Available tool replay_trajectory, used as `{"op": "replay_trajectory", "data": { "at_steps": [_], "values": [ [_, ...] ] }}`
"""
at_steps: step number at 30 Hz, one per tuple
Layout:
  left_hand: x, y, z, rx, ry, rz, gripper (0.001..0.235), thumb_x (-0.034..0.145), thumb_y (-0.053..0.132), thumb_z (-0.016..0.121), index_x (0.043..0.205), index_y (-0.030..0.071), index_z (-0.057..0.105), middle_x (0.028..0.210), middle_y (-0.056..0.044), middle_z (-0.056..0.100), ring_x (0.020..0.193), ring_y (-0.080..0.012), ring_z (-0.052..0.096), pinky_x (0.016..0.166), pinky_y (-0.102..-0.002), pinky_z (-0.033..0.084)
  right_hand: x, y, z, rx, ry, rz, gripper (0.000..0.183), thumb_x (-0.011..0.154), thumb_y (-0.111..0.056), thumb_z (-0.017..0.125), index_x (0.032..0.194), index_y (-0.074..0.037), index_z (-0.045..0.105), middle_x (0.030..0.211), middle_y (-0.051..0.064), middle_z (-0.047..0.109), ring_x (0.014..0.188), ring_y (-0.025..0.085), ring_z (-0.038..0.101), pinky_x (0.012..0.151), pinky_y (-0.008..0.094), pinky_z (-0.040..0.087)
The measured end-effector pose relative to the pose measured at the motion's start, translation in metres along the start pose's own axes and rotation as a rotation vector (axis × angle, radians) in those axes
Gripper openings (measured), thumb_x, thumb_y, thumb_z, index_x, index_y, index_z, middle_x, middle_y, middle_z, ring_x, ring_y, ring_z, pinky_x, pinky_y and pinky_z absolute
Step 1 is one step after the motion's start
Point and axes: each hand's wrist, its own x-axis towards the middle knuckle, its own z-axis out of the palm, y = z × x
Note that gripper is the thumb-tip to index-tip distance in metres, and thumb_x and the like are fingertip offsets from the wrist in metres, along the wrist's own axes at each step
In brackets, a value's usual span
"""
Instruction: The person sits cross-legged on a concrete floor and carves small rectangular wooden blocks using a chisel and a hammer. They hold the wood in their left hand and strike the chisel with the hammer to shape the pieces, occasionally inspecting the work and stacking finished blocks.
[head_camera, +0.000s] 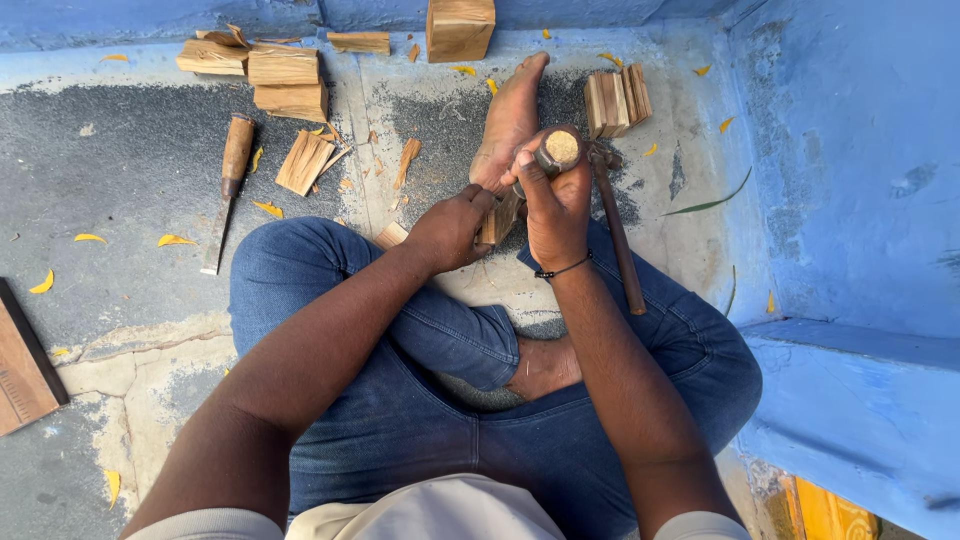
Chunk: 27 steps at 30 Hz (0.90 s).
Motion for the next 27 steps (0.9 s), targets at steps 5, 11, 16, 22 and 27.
{"op": "replay_trajectory", "data": {
  "at_steps": [5, 11, 16, 22, 27],
  "values": [
    [-0.002, 0.005, -0.003, -0.013, -0.011, -0.023, 0.063, 0.072, 0.020, 0.087, 0.121, 0.003, 0.052, 0.121, -0.019, 0.058, 0.107, -0.0406, 0.066, 0.091, -0.049, 0.055, -0.006, 0.003, 0.004, -0.045, -0.038, -0.059, 0.009, 0.107, -0.008, 0.062, 0.108, -0.008, 0.053, 0.097, 0.002, 0.060, 0.087, 0.010, 0.063, 0.085, 0.028, 0.056],
    [-0.004, 0.012, -0.007, 0.019, 0.039, -0.025, 0.058, 0.074, 0.020, 0.085, 0.119, 0.001, 0.054, 0.121, -0.020, 0.060, 0.105, -0.0415, 0.067, 0.090, -0.049, 0.057, -0.019, -0.009, 0.002, -0.052, 0.026, -0.104, 0.014, 0.103, -0.001, 0.064, 0.106, -0.008, 0.052, 0.098, 0.002, 0.060, 0.084, 0.008, 0.062, 0.079, 0.025, 0.056],
    [-0.004, 0.018, 0.001, 0.046, -0.042, -0.044, 0.062, 0.074, 0.022, 0.085, 0.125, 0.003, 0.055, 0.122, -0.022, 0.061, 0.104, -0.0417, 0.067, 0.089, -0.050, 0.056, -0.033, -0.001, 0.015, -0.283, 0.052, -0.168, 0.018, 0.098, 0.005, 0.067, 0.102, -0.006, 0.053, 0.095, 0.004, 0.058, 0.085, 0.011, 0.060, 0.078, 0.027, 0.054],
    [-0.005, 0.017, -0.013, -0.016, 0.016, -0.034, 0.060, 0.071, 0.021, 0.086, 0.121, 0.003, 0.059, 0.121, -0.019, 0.063, 0.107, -0.0406, 0.066, 0.092, -0.048, 0.055, -0.033, -0.009, 0.006, -0.093, 0.052, -0.151, 0.015, 0.102, 0.004, 0.063, 0.104, -0.006, 0.052, 0.094, 0.003, 0.059, 0.083, 0.009, 0.060, 0.077, 0.026, 0.054],
    [-0.003, 0.014, -0.012, -0.052, 0.040, 0.003, 0.064, 0.068, 0.020, 0.087, 0.123, 0.003, 0.059, 0.121, -0.020, 0.063, 0.106, -0.0411, 0.066, 0.091, -0.048, 0.055, -0.031, 0.002, 0.012, -0.115, 0.041, -0.134, 0.016, 0.101, 0.004, 0.063, 0.103, -0.007, 0.051, 0.093, 0.004, 0.059, 0.083, 0.010, 0.062, 0.078, 0.028, 0.055]
  ]
}}
